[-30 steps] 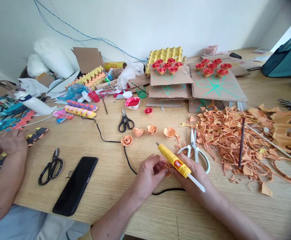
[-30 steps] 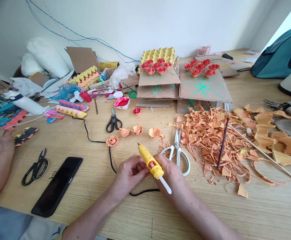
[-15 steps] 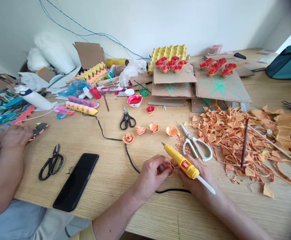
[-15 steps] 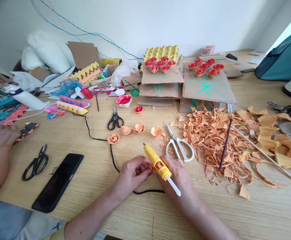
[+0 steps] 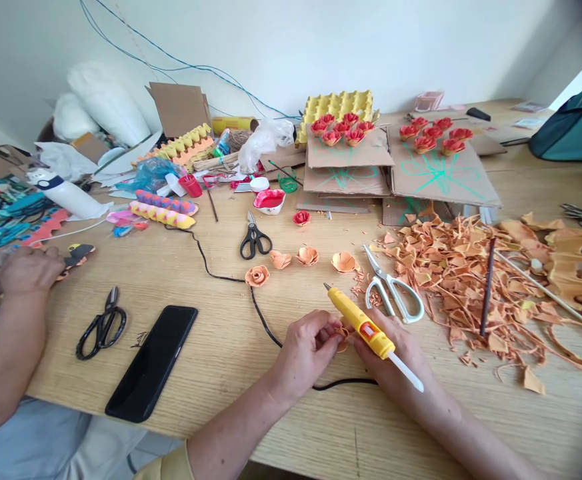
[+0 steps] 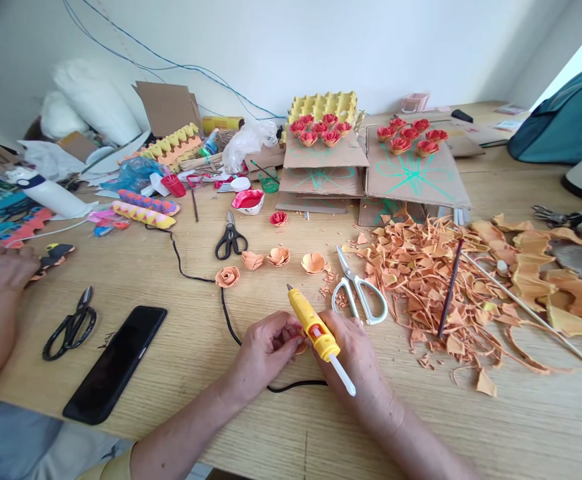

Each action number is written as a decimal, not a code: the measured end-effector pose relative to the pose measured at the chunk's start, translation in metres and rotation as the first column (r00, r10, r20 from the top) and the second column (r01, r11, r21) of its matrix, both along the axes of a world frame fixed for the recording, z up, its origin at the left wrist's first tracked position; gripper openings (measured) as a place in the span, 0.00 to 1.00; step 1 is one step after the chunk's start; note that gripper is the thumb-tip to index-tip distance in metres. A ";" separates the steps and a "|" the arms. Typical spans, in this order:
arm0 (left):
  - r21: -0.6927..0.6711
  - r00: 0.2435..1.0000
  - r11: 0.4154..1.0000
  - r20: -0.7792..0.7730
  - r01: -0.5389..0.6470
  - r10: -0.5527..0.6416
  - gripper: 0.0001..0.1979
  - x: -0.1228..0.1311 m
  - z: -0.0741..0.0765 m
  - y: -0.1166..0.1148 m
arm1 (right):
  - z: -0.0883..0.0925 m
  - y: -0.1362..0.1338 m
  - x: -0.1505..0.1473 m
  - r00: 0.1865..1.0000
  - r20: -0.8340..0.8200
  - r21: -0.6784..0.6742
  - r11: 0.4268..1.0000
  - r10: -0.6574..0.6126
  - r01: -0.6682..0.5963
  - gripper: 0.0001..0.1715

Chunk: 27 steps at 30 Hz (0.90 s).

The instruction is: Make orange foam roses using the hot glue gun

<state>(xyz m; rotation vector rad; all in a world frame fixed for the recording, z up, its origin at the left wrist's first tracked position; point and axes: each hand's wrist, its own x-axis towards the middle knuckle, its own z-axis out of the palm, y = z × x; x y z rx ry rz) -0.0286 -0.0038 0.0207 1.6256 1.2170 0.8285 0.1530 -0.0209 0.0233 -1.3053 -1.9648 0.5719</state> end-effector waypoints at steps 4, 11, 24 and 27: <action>-0.039 0.999 0.998 0.010 0.044 -0.044 0.08 0.000 0.004 0.002 | -0.001 0.001 -0.001 0.999 0.005 -0.018 0.999 -0.034 0.034 0.09; -0.024 1.000 1.000 -0.018 -0.006 0.006 0.08 0.004 0.001 0.000 | -0.003 0.000 -0.001 0.998 -0.057 -0.063 0.998 -0.032 0.028 0.09; 0.080 0.993 0.996 -0.111 0.044 -0.035 0.07 0.002 0.001 -0.001 | -0.011 0.003 0.007 0.947 -0.256 -0.099 0.979 -0.196 0.176 0.04; 0.017 0.997 0.999 -0.070 0.029 -0.027 0.07 0.002 -0.001 -0.001 | -0.014 0.002 0.008 0.931 -0.297 -0.118 0.976 -0.211 0.183 0.04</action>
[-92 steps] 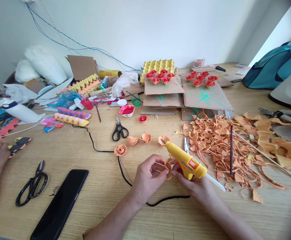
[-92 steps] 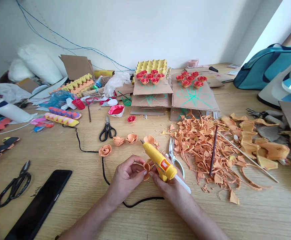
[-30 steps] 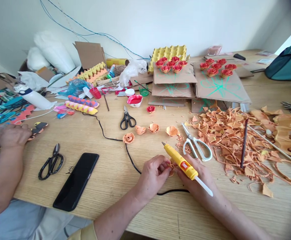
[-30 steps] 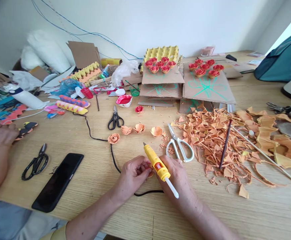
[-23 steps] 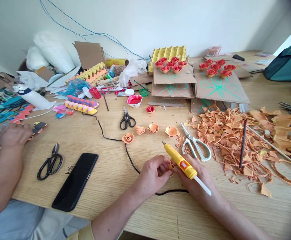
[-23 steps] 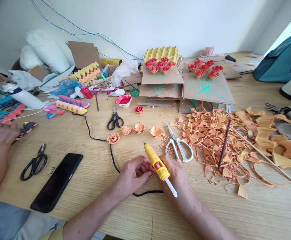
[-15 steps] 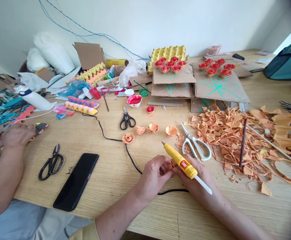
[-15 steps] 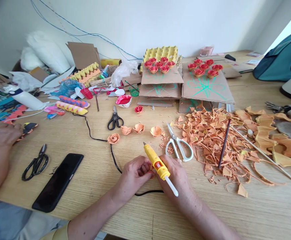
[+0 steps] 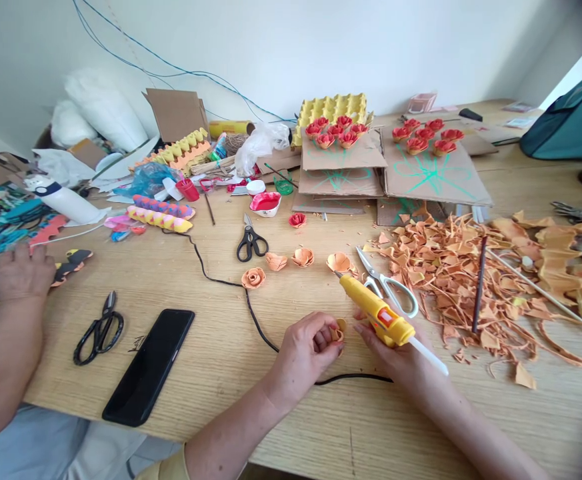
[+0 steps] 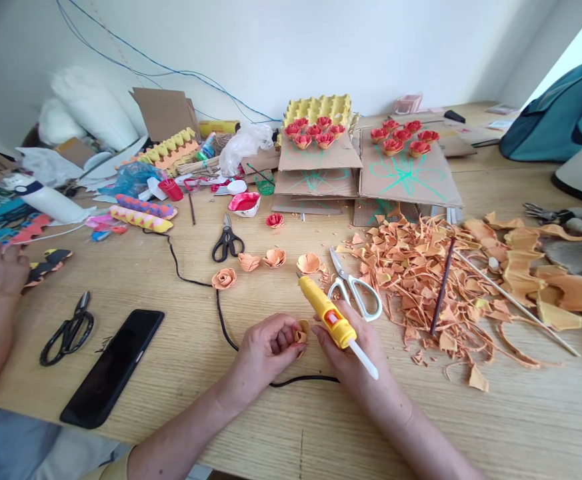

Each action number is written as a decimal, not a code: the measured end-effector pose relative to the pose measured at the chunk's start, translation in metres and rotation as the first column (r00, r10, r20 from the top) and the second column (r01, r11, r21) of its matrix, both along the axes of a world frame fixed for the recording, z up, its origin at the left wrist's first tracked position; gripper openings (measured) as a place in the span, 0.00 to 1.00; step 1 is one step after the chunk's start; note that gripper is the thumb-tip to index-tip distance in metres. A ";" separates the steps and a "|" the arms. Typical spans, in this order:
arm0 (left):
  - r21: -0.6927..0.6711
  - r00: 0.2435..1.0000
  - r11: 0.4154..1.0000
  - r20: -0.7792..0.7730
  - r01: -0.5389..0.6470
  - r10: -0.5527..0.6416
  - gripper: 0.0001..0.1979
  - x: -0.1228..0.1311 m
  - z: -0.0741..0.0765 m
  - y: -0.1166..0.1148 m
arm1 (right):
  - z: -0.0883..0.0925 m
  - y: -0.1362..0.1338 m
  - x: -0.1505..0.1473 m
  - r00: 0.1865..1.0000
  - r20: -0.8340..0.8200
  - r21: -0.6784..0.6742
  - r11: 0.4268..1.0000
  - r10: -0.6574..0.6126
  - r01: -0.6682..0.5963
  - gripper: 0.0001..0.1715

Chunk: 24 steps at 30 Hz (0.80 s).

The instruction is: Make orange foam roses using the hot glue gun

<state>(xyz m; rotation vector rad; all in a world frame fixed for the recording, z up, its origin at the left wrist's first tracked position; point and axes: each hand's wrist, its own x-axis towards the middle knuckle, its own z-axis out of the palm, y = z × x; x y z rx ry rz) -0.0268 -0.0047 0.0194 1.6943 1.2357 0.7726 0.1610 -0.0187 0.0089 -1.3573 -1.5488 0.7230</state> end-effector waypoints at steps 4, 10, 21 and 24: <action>-0.035 0.999 0.999 0.024 -0.025 0.026 0.06 0.001 -0.002 0.000 | 0.008 -0.003 -0.004 0.988 0.017 -0.108 0.982 0.156 -0.153 0.06; -0.059 0.998 0.998 0.041 -0.036 0.038 0.05 0.002 0.000 0.001 | 0.010 -0.003 -0.007 0.981 0.047 -0.161 0.971 0.189 -0.179 0.07; -0.063 0.998 0.998 0.055 -0.030 0.034 0.04 0.004 0.004 0.002 | 0.008 -0.001 -0.006 0.981 0.075 -0.167 0.972 0.178 -0.163 0.05; -0.037 0.999 0.999 0.047 -0.017 0.019 0.04 0.004 0.003 0.002 | 0.009 -0.001 -0.006 0.980 0.071 -0.171 0.970 0.185 -0.171 0.05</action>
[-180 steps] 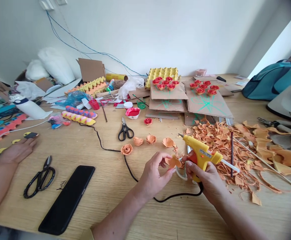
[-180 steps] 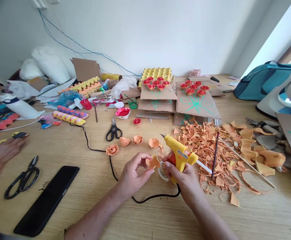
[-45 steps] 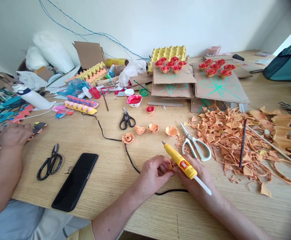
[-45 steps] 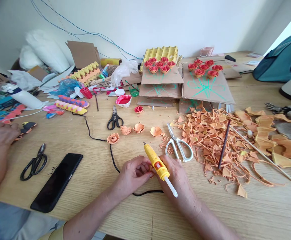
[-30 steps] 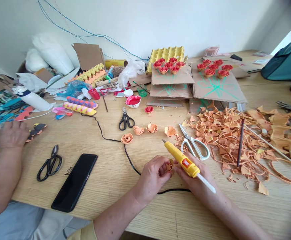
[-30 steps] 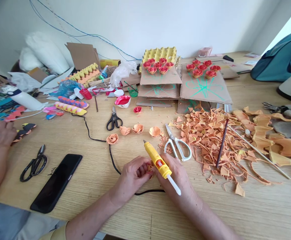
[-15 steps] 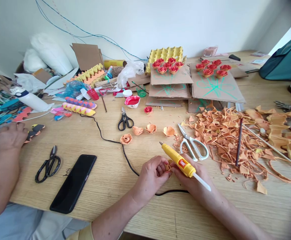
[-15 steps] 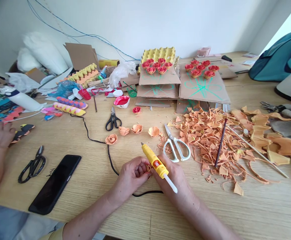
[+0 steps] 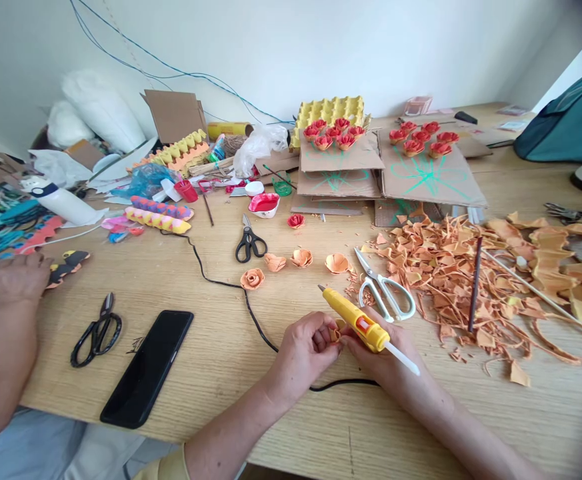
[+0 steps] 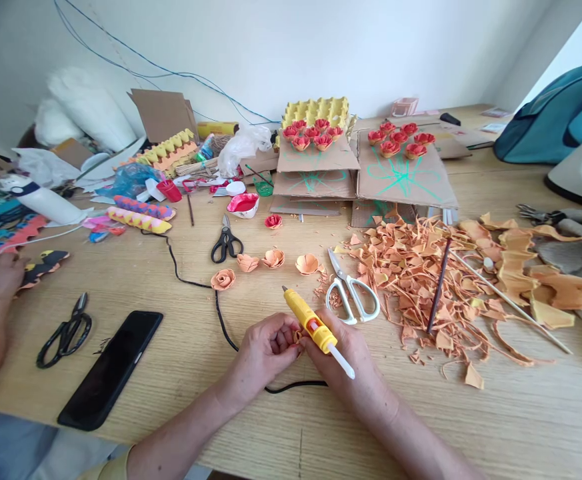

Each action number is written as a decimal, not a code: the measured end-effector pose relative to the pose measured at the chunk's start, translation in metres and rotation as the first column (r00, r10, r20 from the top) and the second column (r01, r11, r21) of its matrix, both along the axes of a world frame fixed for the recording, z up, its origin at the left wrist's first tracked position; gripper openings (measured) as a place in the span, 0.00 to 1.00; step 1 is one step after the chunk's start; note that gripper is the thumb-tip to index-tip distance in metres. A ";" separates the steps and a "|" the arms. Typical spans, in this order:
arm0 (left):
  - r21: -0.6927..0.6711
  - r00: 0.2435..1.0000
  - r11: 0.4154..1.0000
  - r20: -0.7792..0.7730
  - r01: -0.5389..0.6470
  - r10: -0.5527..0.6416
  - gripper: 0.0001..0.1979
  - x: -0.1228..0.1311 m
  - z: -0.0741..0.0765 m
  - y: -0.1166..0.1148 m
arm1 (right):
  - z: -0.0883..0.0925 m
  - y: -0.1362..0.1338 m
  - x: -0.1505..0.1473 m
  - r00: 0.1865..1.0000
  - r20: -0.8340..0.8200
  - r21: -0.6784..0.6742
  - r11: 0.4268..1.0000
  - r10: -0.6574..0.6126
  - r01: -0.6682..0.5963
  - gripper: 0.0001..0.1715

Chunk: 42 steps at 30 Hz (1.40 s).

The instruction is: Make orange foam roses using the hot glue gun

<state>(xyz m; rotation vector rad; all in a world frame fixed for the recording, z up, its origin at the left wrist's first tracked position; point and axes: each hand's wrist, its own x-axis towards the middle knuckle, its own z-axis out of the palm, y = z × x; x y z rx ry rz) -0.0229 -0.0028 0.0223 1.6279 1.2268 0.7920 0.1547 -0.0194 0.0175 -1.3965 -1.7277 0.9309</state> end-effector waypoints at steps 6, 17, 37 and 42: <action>0.018 1.000 1.000 -0.015 0.002 -0.002 0.06 0.000 -0.002 -0.001 | 0.009 -0.003 -0.004 1.000 -0.007 0.051 0.999 0.008 -0.007 0.08; 0.038 1.000 0.999 -0.018 0.000 0.000 0.07 -0.001 -0.001 -0.001 | -0.001 -0.001 -0.002 1.000 -0.012 0.027 1.000 0.014 -0.013 0.04; 0.259 0.997 0.963 0.027 -0.074 0.069 0.08 -0.011 0.001 0.004 | 0.020 -0.006 0.017 0.972 -0.139 -0.119 0.977 -0.190 0.174 0.18; 0.419 0.987 0.895 0.021 -0.151 0.156 0.07 -0.019 0.009 0.008 | 0.023 -0.023 0.033 0.980 -0.173 -0.230 0.971 -0.100 0.058 0.21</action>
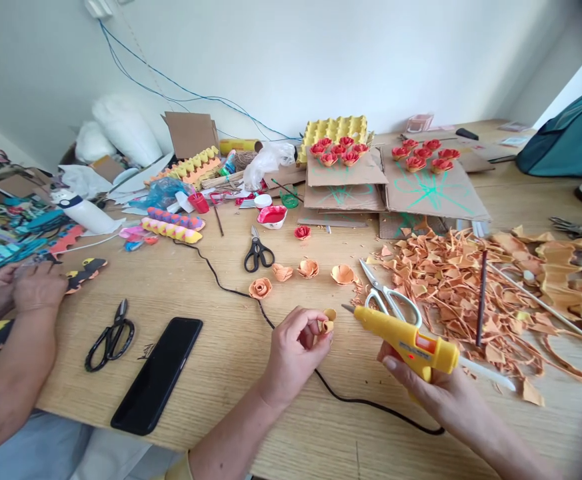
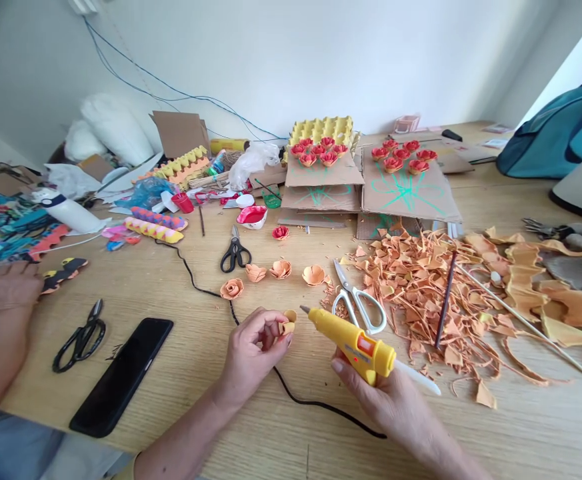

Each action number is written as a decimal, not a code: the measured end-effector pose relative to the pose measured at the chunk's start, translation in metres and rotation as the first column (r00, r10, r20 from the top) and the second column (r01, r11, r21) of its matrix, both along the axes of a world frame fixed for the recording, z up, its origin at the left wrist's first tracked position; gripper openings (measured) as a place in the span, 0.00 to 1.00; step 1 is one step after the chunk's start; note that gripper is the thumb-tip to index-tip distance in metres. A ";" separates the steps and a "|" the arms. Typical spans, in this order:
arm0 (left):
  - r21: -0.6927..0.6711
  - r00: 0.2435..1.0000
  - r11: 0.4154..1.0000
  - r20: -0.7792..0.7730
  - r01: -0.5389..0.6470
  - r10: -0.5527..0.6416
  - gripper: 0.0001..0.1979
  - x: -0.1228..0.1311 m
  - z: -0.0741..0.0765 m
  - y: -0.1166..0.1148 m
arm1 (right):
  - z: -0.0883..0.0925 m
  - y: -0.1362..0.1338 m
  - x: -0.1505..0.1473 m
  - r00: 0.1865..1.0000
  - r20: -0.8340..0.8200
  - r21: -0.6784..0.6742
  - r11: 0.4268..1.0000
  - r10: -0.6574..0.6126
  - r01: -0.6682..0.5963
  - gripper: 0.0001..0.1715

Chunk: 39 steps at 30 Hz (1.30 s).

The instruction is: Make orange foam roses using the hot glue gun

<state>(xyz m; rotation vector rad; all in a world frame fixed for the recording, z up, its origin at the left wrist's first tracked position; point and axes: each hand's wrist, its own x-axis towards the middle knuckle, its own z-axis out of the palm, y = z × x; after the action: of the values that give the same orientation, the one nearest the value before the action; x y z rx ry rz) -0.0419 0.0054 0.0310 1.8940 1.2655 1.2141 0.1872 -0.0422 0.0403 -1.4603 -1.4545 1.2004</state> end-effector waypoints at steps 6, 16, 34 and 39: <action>0.037 1.000 0.999 0.006 -0.014 0.014 0.06 0.000 0.003 -0.001 | -0.012 -0.010 -0.003 0.998 -0.053 -0.077 0.997 -0.022 0.018 0.26; 0.040 1.000 0.999 0.023 -0.013 0.012 0.08 0.000 0.005 -0.002 | 0.007 -0.014 -0.012 0.998 -0.051 -0.091 0.996 -0.020 0.016 0.34; 0.065 0.999 0.998 0.029 0.027 -0.029 0.07 0.002 0.006 -0.003 | 0.002 -0.009 -0.006 0.999 0.041 -0.073 0.997 -0.001 0.004 0.27; 0.064 0.999 0.997 0.032 0.031 -0.033 0.08 0.001 0.005 -0.003 | 0.000 -0.009 -0.006 0.999 0.038 -0.090 0.996 0.004 -0.001 0.26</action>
<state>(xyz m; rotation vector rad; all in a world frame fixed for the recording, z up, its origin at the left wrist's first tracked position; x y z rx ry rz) -0.0410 0.0024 0.0360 1.9243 1.1875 1.2777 0.1810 -0.0516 0.0405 -1.5502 -1.4443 1.2606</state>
